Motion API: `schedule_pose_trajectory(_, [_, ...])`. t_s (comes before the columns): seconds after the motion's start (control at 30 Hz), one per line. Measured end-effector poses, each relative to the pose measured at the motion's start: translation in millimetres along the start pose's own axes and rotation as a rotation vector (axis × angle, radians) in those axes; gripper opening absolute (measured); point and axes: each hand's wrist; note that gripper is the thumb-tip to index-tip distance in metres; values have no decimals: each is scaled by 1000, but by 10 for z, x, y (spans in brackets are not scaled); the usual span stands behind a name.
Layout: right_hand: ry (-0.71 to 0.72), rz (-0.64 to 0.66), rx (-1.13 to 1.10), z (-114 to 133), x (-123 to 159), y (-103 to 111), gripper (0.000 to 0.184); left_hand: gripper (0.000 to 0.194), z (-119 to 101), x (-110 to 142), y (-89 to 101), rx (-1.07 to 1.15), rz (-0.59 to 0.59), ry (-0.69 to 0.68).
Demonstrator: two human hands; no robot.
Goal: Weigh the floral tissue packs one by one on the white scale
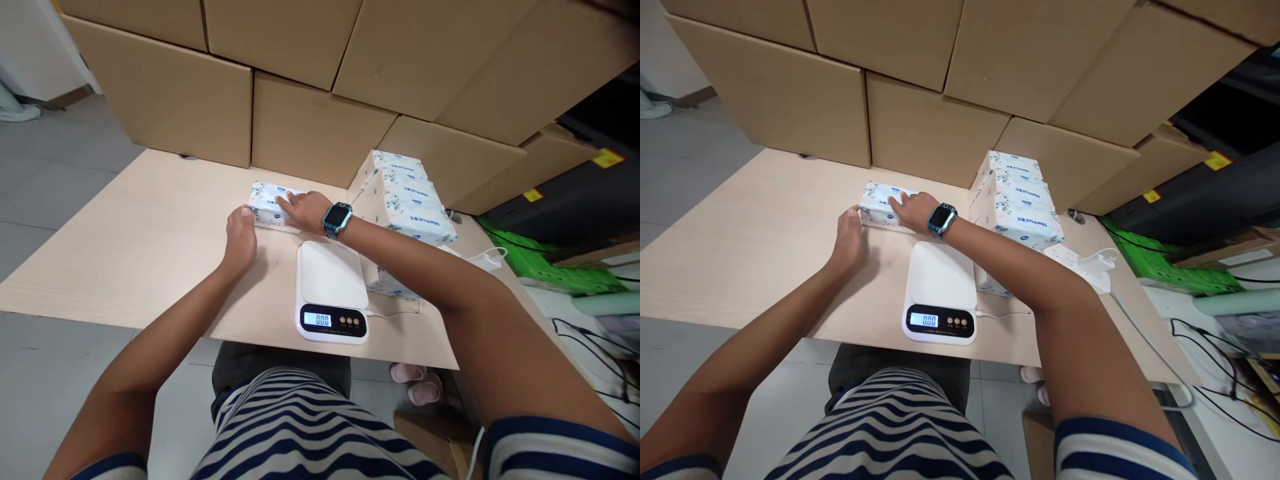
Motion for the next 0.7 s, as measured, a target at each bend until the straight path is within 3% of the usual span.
schedule_pose_trajectory(0.33, [-115,8,-40,-235,-541,-161,72,79,54,47,-14,-141,71,44])
schedule_pose_trajectory(0.7, [-218,9,-98,-374,-908,-227,69,76,-10,82,16,-166,100,95])
Point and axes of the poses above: each hand's wrist, its own x-axis away from the middle knuckle, its own y-axis out of the back of the hand, z = x × y, and after that the axes turned 11 degrees about x, right-handed
